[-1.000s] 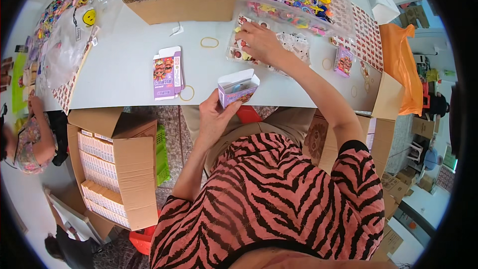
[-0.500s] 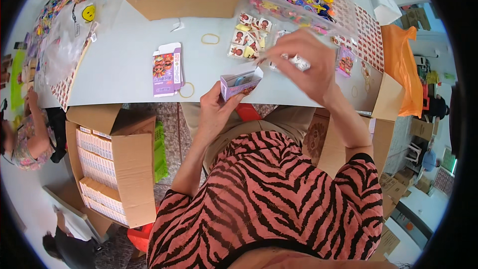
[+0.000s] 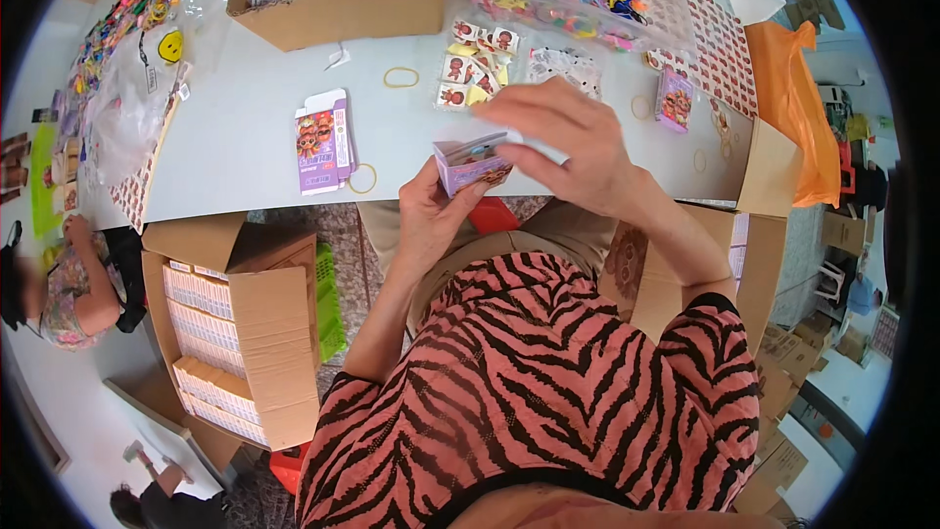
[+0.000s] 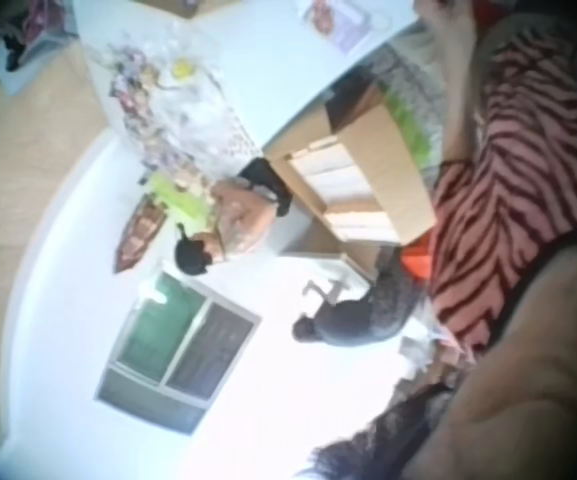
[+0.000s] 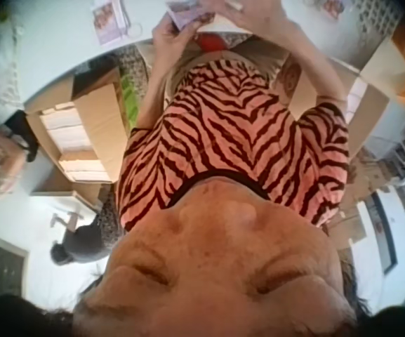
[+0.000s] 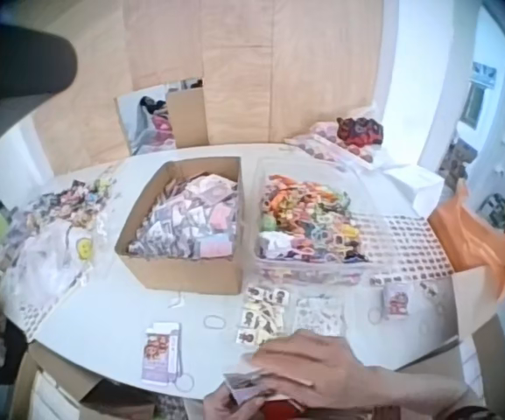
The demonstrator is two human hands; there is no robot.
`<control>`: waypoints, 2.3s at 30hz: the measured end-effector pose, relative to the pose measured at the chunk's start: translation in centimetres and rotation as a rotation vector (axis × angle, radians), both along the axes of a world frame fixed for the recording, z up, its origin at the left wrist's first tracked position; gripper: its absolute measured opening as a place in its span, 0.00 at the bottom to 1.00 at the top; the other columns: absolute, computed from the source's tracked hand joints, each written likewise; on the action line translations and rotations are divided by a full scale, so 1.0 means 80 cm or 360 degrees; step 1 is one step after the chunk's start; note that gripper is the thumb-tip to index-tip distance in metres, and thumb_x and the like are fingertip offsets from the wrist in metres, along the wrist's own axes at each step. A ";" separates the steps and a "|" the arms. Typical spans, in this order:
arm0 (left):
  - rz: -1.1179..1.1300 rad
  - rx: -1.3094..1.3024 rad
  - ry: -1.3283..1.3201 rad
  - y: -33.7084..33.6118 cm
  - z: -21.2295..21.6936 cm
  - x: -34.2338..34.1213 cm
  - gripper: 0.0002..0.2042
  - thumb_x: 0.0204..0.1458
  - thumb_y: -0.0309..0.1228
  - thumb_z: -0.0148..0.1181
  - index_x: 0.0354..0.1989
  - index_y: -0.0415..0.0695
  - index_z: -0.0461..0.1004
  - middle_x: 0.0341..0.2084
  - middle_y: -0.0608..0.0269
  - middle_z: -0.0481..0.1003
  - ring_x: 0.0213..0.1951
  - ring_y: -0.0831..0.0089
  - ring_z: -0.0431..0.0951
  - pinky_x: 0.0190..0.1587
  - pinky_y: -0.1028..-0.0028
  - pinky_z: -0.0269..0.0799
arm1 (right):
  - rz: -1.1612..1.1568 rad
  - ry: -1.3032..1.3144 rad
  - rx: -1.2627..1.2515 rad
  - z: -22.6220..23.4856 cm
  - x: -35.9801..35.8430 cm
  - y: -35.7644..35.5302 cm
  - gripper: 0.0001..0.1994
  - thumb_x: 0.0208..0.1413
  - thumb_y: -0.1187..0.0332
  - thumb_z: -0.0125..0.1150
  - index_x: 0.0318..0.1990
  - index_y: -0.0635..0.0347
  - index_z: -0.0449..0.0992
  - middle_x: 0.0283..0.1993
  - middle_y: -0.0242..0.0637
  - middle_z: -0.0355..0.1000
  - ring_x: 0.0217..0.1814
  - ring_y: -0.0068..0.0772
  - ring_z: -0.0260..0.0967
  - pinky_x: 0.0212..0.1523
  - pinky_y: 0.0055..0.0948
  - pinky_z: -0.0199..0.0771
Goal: Packing small stickers and toy items into pink cardboard boxes at a workshop table.
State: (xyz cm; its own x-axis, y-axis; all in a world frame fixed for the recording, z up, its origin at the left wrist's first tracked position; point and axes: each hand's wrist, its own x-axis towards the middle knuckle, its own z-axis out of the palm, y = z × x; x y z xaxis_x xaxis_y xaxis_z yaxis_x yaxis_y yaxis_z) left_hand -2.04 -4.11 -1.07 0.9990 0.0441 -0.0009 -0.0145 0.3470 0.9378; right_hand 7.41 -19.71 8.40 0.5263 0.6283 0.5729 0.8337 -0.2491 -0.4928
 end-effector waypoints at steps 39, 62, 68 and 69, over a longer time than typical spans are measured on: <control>-0.0149 0.0397 -0.0067 -0.006 0.010 -0.031 0.18 0.48 0.19 0.59 0.49 0.38 0.68 0.44 0.57 0.71 0.41 0.73 0.75 0.40 0.77 0.74 | 0.0096 0.1672 0.0157 -0.063 -0.058 -0.072 0.11 0.51 0.76 0.61 0.43 0.62 0.72 0.40 0.33 0.71 0.42 0.21 0.71 0.41 0.21 0.71; -0.0136 0.0215 0.0400 -0.023 0.023 -0.049 0.14 0.44 0.17 0.60 0.42 0.36 0.72 0.40 0.54 0.73 0.40 0.69 0.75 0.45 0.74 0.71 | 0.0133 0.2286 0.0343 -0.102 -0.098 -0.081 0.20 0.50 0.79 0.59 0.53 0.61 0.68 0.46 0.32 0.72 0.46 0.19 0.67 0.48 0.23 0.68; -0.0341 0.0790 -0.0098 -0.012 0.005 -0.051 0.13 0.43 0.14 0.59 0.39 0.37 0.74 0.41 0.55 0.72 0.41 0.71 0.74 0.45 0.75 0.70 | 0.0213 0.2025 0.0371 -0.120 -0.110 -0.087 0.15 0.50 0.79 0.58 0.47 0.63 0.73 0.44 0.35 0.73 0.45 0.22 0.69 0.48 0.24 0.69; -0.0305 0.0913 -0.0179 -0.014 0.009 -0.051 0.13 0.41 0.15 0.60 0.38 0.37 0.74 0.38 0.55 0.74 0.40 0.69 0.75 0.43 0.75 0.71 | 0.0210 0.1834 0.0394 -0.120 -0.113 -0.087 0.14 0.50 0.78 0.59 0.46 0.63 0.74 0.42 0.35 0.74 0.43 0.22 0.69 0.46 0.24 0.69</control>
State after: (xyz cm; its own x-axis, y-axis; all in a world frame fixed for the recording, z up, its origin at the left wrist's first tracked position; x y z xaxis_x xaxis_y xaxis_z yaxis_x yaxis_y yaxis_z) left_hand -6.13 -5.20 -0.36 0.9818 -0.1744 0.0756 -0.1116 -0.2065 0.9721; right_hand -1.60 -26.64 -1.24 0.7508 0.6553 -0.0829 -0.1211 0.0132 -0.9926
